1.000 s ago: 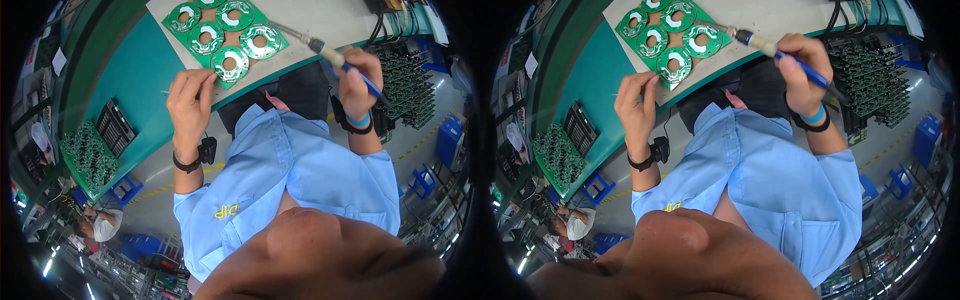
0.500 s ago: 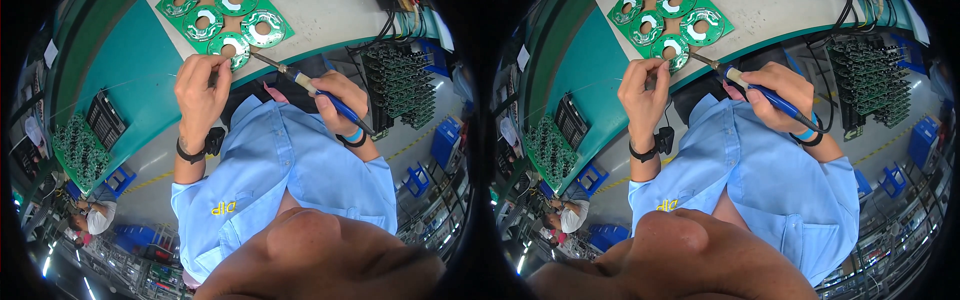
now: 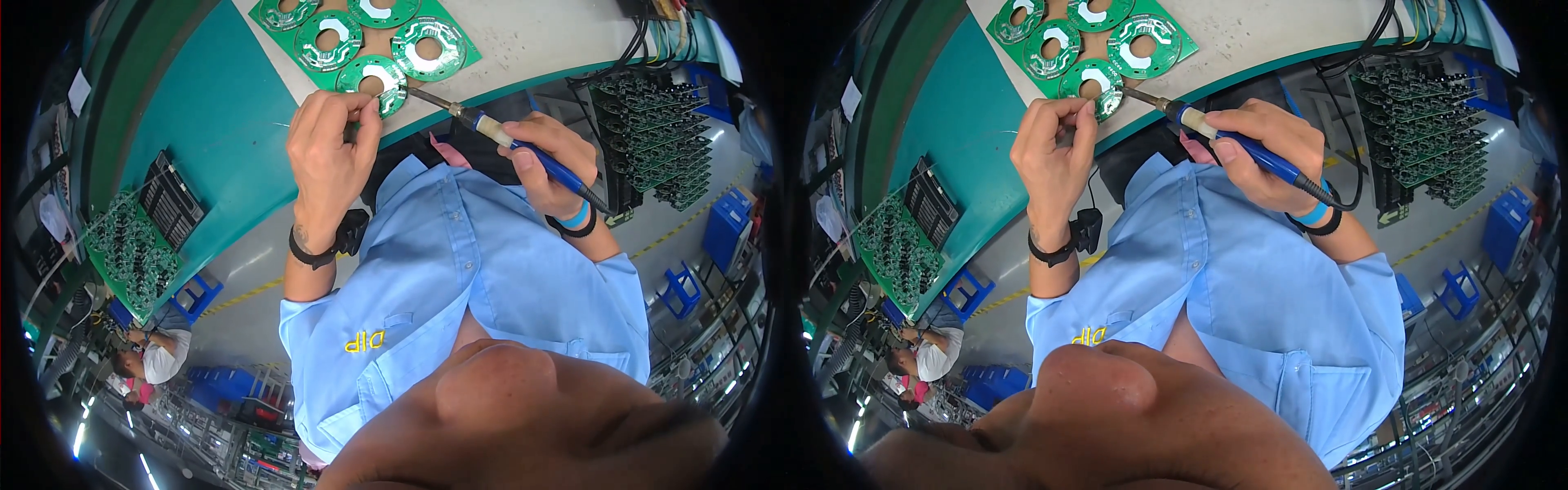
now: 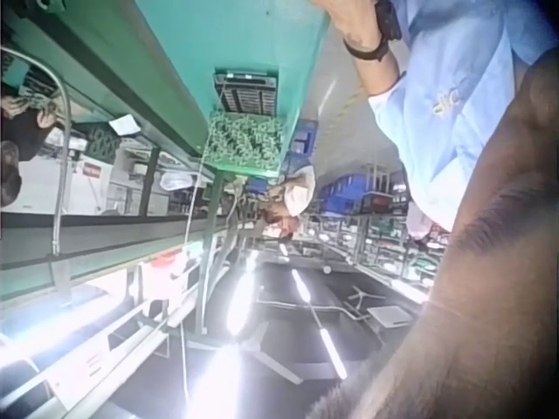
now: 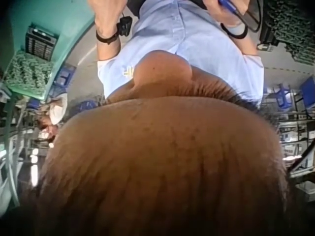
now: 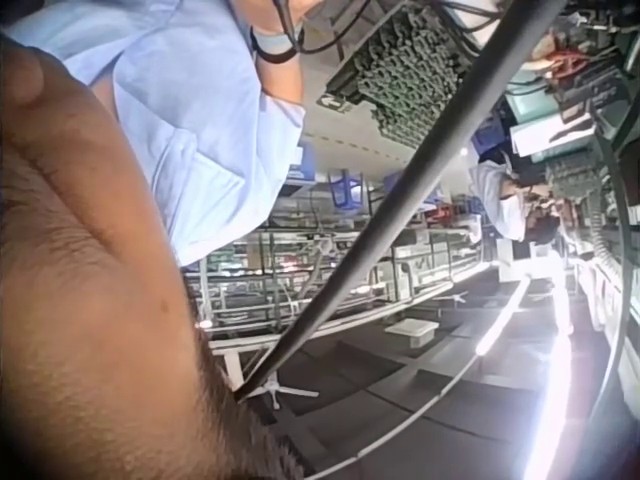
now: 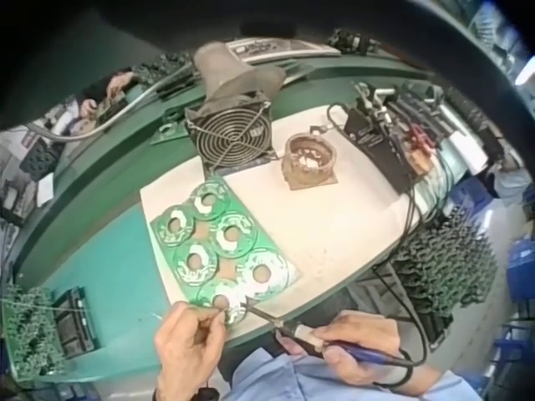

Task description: The person solders components onto a circuit board using a soldering iron and wire, then moves the board aside to pick up a stack of boards. They place a cardboard sheet onto the stack, flip it over, and resume soldering components onto the board.

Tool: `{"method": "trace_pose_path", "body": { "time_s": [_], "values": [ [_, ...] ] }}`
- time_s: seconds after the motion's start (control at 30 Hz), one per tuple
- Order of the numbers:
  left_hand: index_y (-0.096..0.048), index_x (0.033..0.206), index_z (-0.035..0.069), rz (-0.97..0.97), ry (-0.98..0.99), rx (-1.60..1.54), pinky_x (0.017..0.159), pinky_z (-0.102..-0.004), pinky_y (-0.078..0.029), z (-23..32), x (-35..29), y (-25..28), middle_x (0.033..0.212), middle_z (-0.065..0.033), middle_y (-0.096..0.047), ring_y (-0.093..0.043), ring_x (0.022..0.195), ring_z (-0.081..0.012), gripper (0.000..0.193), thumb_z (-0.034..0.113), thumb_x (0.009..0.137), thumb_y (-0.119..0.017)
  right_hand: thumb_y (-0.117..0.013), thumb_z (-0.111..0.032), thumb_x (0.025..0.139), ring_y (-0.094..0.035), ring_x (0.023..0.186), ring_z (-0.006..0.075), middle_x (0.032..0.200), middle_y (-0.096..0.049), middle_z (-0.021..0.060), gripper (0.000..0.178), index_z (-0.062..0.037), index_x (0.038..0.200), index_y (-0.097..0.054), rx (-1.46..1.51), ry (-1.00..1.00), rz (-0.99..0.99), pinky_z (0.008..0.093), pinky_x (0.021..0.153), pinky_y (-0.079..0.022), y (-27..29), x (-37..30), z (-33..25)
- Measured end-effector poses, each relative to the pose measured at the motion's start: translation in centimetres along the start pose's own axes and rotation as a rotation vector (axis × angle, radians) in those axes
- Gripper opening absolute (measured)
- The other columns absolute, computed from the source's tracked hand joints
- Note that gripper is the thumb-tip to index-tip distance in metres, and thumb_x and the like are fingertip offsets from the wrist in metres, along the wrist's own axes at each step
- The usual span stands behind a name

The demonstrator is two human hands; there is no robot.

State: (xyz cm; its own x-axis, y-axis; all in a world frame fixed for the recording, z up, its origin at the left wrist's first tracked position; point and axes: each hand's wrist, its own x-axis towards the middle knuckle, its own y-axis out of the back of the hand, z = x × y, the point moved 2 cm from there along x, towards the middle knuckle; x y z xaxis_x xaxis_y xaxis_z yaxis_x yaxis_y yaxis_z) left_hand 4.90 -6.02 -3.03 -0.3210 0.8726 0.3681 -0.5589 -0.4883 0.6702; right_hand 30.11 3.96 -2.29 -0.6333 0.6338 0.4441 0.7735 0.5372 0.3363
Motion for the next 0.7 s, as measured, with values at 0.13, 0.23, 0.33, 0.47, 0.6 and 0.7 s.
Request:
{"method": "trace_pose_path", "body": {
  "time_s": [0.13, 0.23, 0.33, 0.47, 0.6, 0.7],
  "values": [
    [-0.069, 0.085, 0.005, -0.004, 0.003, 0.005, 0.063, -0.0377, -0.049, -0.04, -0.02, -0.03, 0.076, -0.0065, -0.065, -0.064, 0.068, -0.0231, 0.013, 0.001, 0.082, -0.081, -0.066, -0.005, 0.096, -0.070, 0.066, 0.0232, 0.087, -0.075, 0.0223, 0.022, 0.0113, 0.111, -0.069, 0.024, -0.013, 0.004, 0.0305, 0.061, -0.052, -0.10, 0.03, 0.09],
    [-0.069, 0.085, 0.005, -0.008, 0.011, -0.006, 0.063, -0.0379, -0.049, -0.08, -0.10, -0.15, 0.076, -0.0066, -0.065, -0.064, 0.068, -0.0235, 0.014, 0.001, 0.081, -0.081, -0.066, -0.006, 0.097, -0.070, 0.066, 0.0234, 0.087, -0.075, 0.0222, 0.023, 0.0116, 0.111, -0.069, 0.028, -0.018, 0.003, 0.0305, 0.061, -0.053, -0.20, 0.17, 0.05],
    [-0.069, 0.085, 0.005, -0.014, -0.003, 0.003, 0.064, -0.0382, -0.049, -0.08, -0.02, -0.17, 0.077, -0.0063, -0.065, -0.064, 0.068, -0.0238, 0.013, 0.001, 0.082, -0.081, -0.066, -0.006, 0.097, -0.070, 0.066, 0.0237, 0.086, -0.075, 0.0221, 0.023, 0.0119, 0.111, -0.069, 0.020, 0.014, 0.013, 0.0310, 0.060, -0.053, -0.36, 0.34, 0.01],
    [-0.069, 0.086, 0.005, -0.025, -0.021, 0.000, 0.065, -0.0389, -0.049, 0.11, 0.27, -0.23, 0.077, -0.0065, -0.065, -0.064, 0.070, -0.0251, 0.013, 0.000, 0.081, -0.081, -0.068, -0.006, 0.096, -0.070, 0.065, 0.0242, 0.085, -0.074, 0.0217, 0.024, 0.0124, 0.111, -0.069, 0.017, 0.037, 0.004, 0.0315, 0.059, -0.053, -0.35, 0.32, 0.10],
    [-0.069, 0.087, 0.005, -0.038, -0.035, 0.011, 0.065, -0.0399, -0.049, 0.20, 0.34, -0.28, 0.078, -0.0075, -0.064, -0.063, 0.071, -0.0271, 0.013, 0.000, 0.081, -0.081, -0.069, -0.006, 0.096, -0.070, 0.065, 0.0247, 0.084, -0.074, 0.0215, 0.025, 0.0128, 0.112, -0.069, 0.016, 0.076, -0.005, 0.0314, 0.058, -0.054, -0.37, 0.38, 0.09],
    [-0.069, 0.088, 0.005, -0.049, -0.042, 0.015, 0.066, -0.0405, -0.049, 0.22, 0.43, -0.31, 0.079, -0.0084, -0.064, -0.063, 0.072, -0.0285, 0.013, 0.000, 0.082, -0.080, -0.069, -0.006, 0.095, -0.070, 0.065, 0.0248, 0.083, -0.074, 0.0214, 0.025, 0.0130, 0.111, -0.070, 0.023, 0.075, -0.002, 0.0316, 0.059, -0.054, -0.52, 0.53, -0.08]
  ]
}}
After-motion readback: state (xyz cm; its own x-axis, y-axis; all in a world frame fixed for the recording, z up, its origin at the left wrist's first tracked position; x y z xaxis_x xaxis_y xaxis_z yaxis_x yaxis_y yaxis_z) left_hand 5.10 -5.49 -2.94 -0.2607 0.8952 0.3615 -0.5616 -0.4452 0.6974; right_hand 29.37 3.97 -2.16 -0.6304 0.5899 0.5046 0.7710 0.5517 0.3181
